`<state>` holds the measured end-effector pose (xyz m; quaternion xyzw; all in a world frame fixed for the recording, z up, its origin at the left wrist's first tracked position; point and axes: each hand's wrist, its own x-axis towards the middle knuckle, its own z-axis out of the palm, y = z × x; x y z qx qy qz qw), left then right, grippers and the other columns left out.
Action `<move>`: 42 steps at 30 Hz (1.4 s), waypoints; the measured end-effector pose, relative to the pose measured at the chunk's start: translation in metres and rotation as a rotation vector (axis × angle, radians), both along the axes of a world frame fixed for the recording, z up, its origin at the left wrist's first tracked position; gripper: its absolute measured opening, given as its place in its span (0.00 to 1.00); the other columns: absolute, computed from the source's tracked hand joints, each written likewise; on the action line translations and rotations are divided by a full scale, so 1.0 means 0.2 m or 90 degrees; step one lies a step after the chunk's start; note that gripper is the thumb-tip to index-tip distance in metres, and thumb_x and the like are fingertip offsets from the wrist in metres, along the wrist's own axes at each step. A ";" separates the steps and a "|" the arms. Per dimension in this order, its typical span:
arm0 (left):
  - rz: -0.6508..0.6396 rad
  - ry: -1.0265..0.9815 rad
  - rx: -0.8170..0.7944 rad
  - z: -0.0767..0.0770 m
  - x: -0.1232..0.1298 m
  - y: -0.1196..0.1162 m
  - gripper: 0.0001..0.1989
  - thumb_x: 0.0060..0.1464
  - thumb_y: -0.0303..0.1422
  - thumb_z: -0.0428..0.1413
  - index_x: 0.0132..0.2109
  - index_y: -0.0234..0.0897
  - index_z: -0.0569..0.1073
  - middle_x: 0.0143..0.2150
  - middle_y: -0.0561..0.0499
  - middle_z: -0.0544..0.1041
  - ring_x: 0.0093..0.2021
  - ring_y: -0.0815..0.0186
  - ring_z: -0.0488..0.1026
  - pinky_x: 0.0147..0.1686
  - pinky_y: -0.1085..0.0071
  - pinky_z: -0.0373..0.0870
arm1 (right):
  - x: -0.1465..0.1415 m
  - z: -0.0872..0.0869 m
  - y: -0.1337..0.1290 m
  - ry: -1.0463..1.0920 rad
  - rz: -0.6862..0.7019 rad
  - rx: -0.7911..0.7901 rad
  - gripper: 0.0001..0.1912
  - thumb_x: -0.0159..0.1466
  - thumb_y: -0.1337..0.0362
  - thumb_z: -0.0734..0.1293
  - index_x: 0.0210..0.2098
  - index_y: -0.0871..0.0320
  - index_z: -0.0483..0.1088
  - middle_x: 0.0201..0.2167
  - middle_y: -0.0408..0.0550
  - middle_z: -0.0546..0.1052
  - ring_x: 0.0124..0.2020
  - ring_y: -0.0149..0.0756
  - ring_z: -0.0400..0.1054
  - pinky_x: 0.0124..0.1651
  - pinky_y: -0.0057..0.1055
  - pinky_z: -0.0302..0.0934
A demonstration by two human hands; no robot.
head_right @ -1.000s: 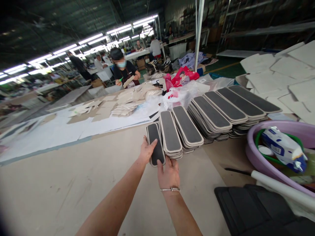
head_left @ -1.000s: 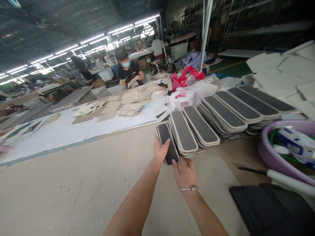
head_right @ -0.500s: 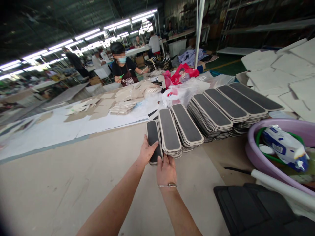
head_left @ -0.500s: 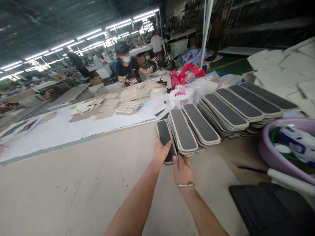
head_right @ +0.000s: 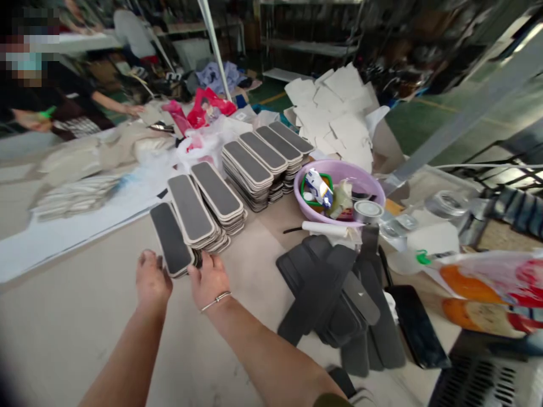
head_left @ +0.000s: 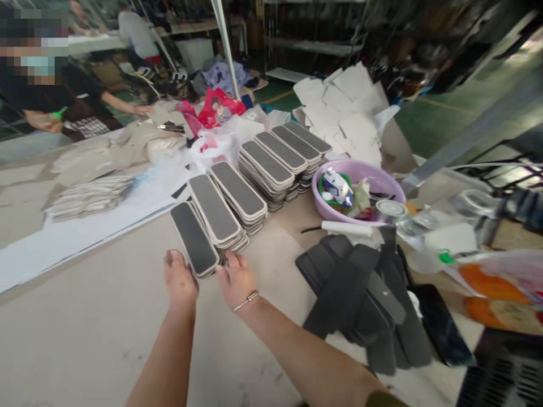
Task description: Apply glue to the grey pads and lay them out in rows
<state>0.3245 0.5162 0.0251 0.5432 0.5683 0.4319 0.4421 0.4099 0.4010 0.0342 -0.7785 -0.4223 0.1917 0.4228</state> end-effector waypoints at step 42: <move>-0.617 0.505 0.245 -0.21 -0.66 -1.99 0.26 0.56 0.39 0.54 0.61 0.42 0.65 0.68 0.41 0.53 0.69 0.49 0.45 0.63 0.43 0.48 | 0.41 -0.42 -2.21 -0.341 0.258 -0.136 0.30 0.57 0.43 0.67 0.51 0.55 0.72 0.44 0.56 0.72 0.49 0.47 0.63 0.56 0.44 0.57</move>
